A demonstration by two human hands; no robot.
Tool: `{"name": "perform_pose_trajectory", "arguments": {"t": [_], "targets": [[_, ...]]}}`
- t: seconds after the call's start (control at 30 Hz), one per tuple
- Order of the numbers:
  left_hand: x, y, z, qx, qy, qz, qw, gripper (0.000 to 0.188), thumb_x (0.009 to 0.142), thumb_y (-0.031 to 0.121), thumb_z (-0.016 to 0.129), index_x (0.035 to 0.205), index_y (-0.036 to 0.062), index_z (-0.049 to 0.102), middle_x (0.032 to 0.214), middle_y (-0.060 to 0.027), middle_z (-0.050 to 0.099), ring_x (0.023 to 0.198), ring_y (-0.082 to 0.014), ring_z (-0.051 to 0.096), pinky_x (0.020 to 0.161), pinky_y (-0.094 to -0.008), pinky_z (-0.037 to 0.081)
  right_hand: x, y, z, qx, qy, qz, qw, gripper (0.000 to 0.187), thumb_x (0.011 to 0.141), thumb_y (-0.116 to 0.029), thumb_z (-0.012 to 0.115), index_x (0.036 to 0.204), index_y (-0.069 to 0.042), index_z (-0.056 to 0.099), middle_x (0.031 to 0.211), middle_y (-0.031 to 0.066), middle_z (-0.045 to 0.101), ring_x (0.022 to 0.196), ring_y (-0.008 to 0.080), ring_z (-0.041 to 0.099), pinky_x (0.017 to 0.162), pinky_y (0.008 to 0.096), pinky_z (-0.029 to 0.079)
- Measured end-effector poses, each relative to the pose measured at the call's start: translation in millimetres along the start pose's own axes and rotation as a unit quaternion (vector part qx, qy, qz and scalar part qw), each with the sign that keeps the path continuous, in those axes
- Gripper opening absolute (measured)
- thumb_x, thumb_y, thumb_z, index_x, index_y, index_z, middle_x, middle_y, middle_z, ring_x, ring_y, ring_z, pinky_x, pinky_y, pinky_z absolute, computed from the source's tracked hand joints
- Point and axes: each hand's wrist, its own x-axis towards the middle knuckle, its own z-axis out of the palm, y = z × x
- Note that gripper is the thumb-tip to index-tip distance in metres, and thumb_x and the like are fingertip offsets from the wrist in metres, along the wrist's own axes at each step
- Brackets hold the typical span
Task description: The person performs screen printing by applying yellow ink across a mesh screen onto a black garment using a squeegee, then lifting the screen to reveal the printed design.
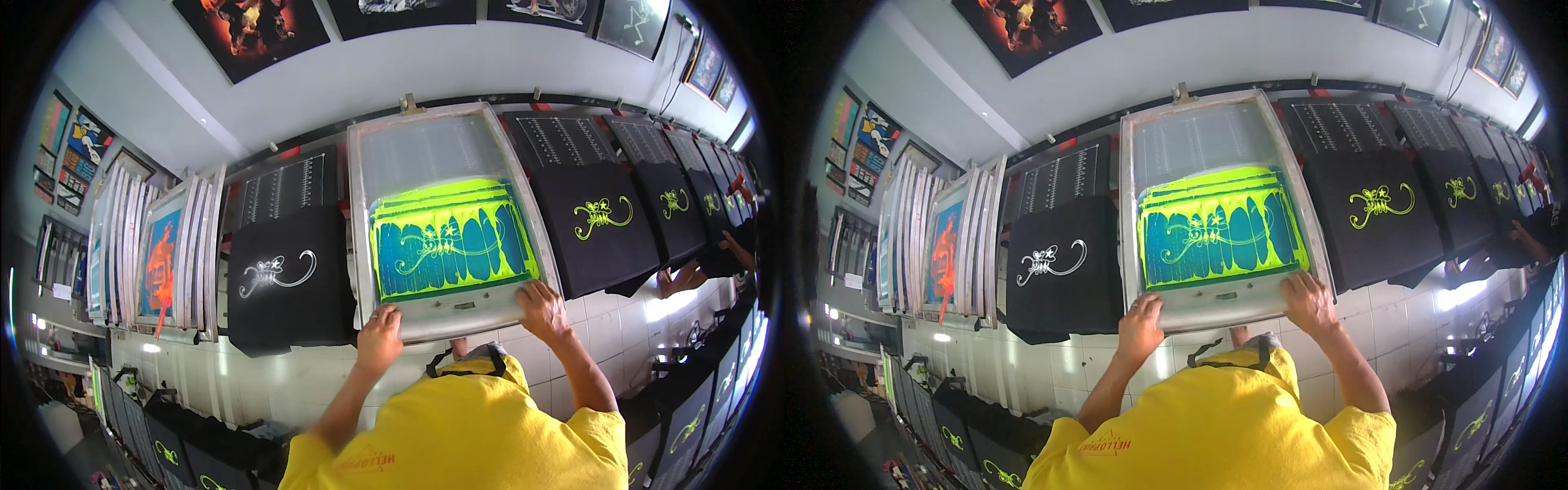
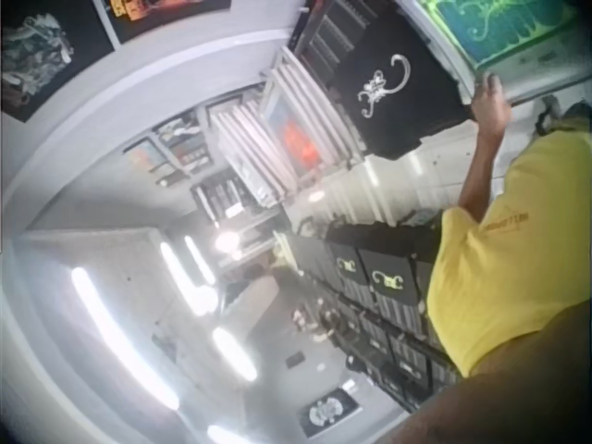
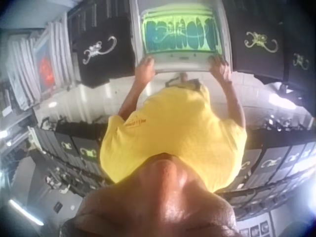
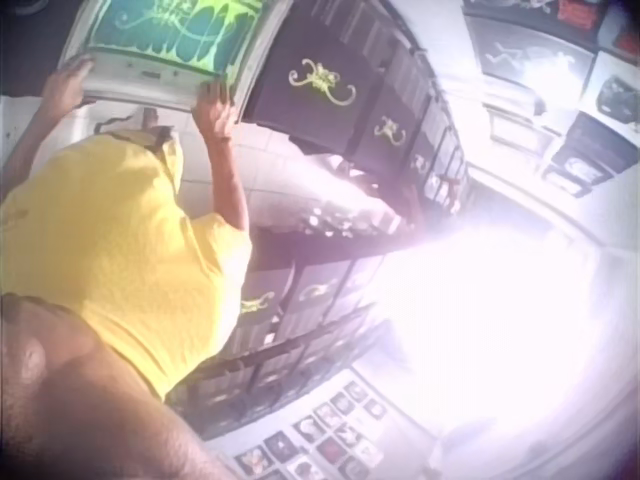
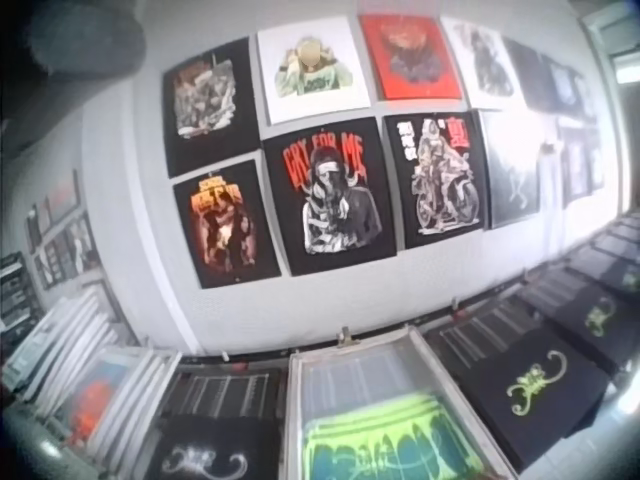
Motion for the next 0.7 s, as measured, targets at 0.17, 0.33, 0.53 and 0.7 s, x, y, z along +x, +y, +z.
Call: {"name": "perform_pose_trajectory", "arguments": {"t": [0.17,0.33,0.53,0.7], "targets": [[-18,0,9,0.012,-0.052,0.009,0.999,0.050,0.070,-0.006,0.058,0.119,-0.0011,0.050,0.132,-0.0151,0.047,0.126,-0.0345,0.047,0.095,-0.0392,0.050,-11,-20,-12,0.025,-0.075,0.033,0.996,0.072,0.054,-0.035,0.087,0.111,-0.003,0.057,0.118,0.0141,0.054,0.120,0.0334,0.049,0.098,0.0446,0.045],[-29,4,4,-0.060,-0.052,0.009,0.997,0.058,0.069,-0.003,0.057,0.126,-0.0077,0.045,0.136,-0.0233,0.040,0.131,-0.0424,0.038,0.108,-0.0449,0.037,-19,-33,-2,0.021,-0.083,0.076,0.993,0.083,0.048,-0.038,0.089,0.116,-0.001,0.056,0.121,0.0147,0.053,0.123,0.0345,0.046,0.102,0.0448,0.041],[-28,-17,-5,-0.153,0.012,0.069,0.986,0.064,0.082,0.024,0.068,0.130,-0.0074,0.042,0.138,-0.0276,0.038,0.130,-0.0424,0.038,0.109,-0.0454,0.035,-22,-8,-1,0.085,0.006,0.049,0.995,0.046,0.082,-0.017,0.069,0.122,0.000,0.054,0.124,0.0215,0.053,0.118,0.0396,0.049,0.099,0.0475,0.043],[-26,-56,21,-0.106,0.197,-0.170,0.960,0.040,0.094,0.020,0.054,0.123,-0.0074,0.052,0.119,-0.0269,0.055,0.109,-0.0428,0.055,0.093,-0.0451,0.047,-19,47,36,0.053,0.092,0.229,0.968,0.034,0.093,-0.014,0.054,0.124,0.001,0.052,0.120,0.0231,0.057,0.111,0.0424,0.054,0.094,0.0463,0.046]]}}
